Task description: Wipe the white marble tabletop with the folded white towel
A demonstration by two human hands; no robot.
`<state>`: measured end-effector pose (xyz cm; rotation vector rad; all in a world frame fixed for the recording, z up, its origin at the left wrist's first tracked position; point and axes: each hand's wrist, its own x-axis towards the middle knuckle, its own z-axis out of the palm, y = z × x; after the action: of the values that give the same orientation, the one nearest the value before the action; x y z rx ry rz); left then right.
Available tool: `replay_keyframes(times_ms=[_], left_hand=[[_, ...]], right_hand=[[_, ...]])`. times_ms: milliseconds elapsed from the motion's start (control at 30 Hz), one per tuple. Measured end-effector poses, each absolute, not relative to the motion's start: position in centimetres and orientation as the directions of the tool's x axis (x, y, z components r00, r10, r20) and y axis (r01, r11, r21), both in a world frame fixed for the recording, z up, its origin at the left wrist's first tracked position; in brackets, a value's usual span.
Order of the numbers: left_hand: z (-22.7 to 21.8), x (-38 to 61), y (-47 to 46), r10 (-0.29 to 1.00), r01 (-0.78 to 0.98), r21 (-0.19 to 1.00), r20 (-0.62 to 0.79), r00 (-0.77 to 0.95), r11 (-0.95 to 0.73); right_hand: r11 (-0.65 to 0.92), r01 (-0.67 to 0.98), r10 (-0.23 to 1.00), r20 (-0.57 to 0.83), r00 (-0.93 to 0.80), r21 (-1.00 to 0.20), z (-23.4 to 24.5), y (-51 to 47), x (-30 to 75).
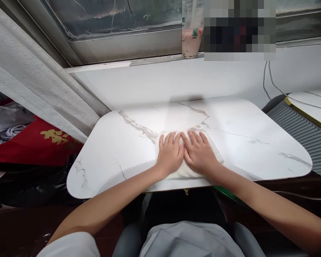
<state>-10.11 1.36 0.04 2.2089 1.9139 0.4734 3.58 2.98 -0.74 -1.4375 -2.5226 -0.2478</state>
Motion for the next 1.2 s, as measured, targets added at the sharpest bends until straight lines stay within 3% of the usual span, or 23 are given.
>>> replay_keyframes(times_ms=[233, 600, 833, 1200], left_hand=[[-0.1, -13.0, 10.2, 0.973, 0.904, 0.407, 0.229, 0.039, -0.132], [-0.4, -16.4, 21.4, 0.962, 0.901, 0.410, 0.272, 0.027, -0.141], [-0.5, -16.7, 22.3, 0.961, 0.894, 0.422, 0.273, 0.036, -0.153], [-0.3, -15.8, 16.1, 0.965, 0.912, 0.385, 0.261, 0.041, -0.143]], right_hand=[[0.518, 0.853, 0.834, 0.259, -0.487, -0.063, -0.4, 12.2, 0.3], [0.478, 0.868, 0.864, 0.251, -0.437, -0.133, -0.7, 22.5, -3.4], [0.497, 0.851, 0.836, 0.356, -0.417, -0.170, -1.6, 23.9, -3.5], [0.511, 0.855, 0.811, 0.380, -0.445, -0.090, -2.1, 18.1, -2.6]])
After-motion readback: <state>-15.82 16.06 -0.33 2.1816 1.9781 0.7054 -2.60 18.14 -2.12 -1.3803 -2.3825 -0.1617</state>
